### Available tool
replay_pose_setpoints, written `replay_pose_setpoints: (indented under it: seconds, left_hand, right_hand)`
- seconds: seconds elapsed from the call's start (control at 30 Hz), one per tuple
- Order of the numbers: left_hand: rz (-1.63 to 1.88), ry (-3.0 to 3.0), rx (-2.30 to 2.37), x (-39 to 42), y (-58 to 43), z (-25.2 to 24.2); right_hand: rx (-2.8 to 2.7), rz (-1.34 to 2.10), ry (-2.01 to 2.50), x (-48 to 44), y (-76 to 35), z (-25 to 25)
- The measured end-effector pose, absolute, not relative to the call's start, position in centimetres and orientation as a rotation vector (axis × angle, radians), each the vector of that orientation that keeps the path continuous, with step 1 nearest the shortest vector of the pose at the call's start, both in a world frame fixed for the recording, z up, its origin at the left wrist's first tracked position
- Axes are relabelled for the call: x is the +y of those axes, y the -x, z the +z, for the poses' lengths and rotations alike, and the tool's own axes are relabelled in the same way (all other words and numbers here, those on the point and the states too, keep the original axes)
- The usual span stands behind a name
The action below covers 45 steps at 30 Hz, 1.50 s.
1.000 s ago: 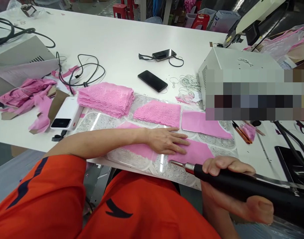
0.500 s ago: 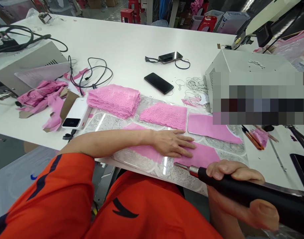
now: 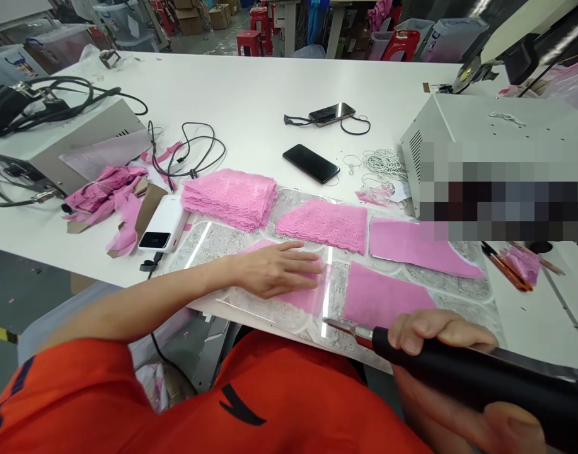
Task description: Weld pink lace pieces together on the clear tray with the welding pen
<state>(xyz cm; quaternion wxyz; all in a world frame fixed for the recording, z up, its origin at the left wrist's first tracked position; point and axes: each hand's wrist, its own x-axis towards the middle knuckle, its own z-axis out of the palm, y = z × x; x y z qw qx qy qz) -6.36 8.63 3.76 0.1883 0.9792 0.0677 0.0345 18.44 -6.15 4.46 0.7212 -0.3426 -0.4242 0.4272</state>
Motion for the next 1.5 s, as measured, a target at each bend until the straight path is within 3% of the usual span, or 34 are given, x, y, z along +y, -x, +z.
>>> replay_pose_setpoints:
  seconds: [0.27, 0.7, 1.5]
  left_hand:
    - [0.01, -2.767, 0.397, 6.7, 11.0, 2.2]
    - [0.126, -2.736, 0.403, 7.0, 11.2, 1.6]
    - [0.027, -2.721, 0.338, 7.5, 11.2, 2.2]
  right_hand:
    - [-1.017, 1.018, 0.736, -5.7, -16.8, 4.5]
    - [-1.125, 0.954, 0.738, -4.2, -14.4, 5.1]
    - [-1.119, 0.921, 0.745, -5.2, -14.7, 5.3]
